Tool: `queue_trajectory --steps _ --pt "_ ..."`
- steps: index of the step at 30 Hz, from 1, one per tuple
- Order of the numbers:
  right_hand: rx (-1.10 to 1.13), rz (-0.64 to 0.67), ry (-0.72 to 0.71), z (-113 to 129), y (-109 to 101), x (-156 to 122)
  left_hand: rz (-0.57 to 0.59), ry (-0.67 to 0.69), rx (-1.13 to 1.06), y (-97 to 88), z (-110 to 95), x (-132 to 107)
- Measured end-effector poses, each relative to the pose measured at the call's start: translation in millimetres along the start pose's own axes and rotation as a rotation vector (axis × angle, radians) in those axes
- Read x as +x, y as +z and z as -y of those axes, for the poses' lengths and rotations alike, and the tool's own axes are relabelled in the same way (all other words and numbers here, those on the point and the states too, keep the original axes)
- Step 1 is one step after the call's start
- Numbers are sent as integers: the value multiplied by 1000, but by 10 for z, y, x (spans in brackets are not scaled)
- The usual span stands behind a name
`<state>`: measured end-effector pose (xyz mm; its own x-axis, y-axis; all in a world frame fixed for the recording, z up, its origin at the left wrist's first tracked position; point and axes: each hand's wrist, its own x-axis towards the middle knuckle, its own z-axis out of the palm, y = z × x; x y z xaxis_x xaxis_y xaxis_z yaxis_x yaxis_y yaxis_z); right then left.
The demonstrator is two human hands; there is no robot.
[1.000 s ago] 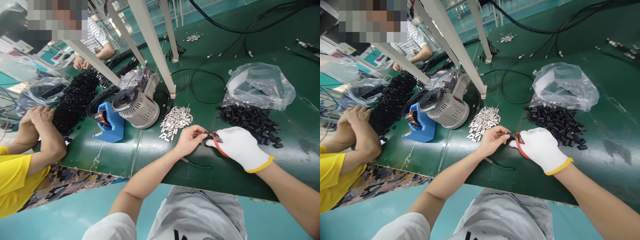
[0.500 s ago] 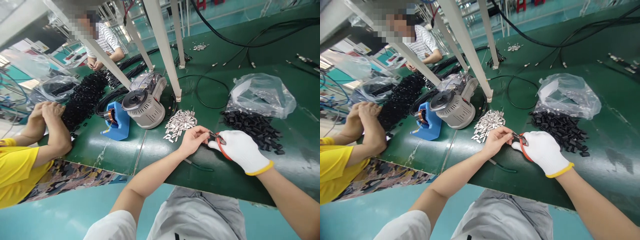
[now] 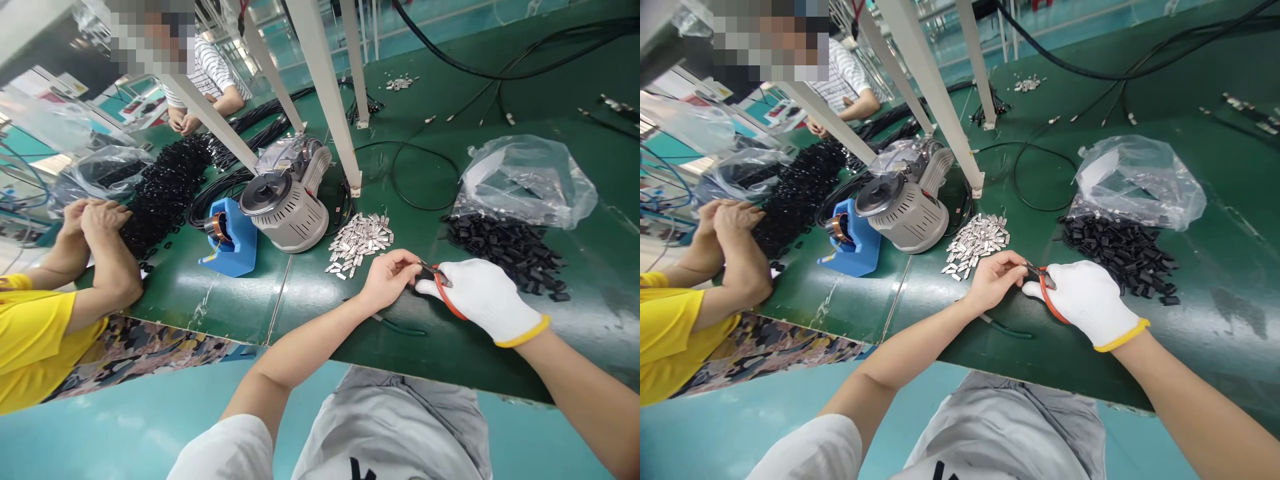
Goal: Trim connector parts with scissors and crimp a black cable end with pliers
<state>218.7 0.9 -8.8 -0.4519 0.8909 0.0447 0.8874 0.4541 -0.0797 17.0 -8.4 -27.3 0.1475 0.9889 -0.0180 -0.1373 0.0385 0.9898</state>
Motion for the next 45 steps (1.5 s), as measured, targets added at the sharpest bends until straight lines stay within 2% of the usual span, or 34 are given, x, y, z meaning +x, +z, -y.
queue_trajectory --steps 8,13,18,22,25,31,36,39,45 --pt "45 38 18 -2 -2 45 -1 15 -65 4 -46 -5" --pt "222 36 23 4 -40 56 32 -7 -124 -20 -107 10" --pt "321 82 23 -65 60 72 51 -38 -244 -38 -103 37" --pt "336 79 4 -90 110 86 47 -118 -349 -23 -99 47" --pt "298 44 -25 -80 108 88 49 -170 -438 -4 -102 45" --pt "64 -57 -52 -34 79 88 76 -298 -533 -21 -83 66" --pt "-33 -181 -168 -63 -2 69 173 -382 -521 -102 -135 102" --pt "-34 -190 -215 -115 -47 56 242 -401 -525 -136 -179 112" --pt "-68 -209 -194 -167 -59 47 301 -443 -566 -125 -217 100"
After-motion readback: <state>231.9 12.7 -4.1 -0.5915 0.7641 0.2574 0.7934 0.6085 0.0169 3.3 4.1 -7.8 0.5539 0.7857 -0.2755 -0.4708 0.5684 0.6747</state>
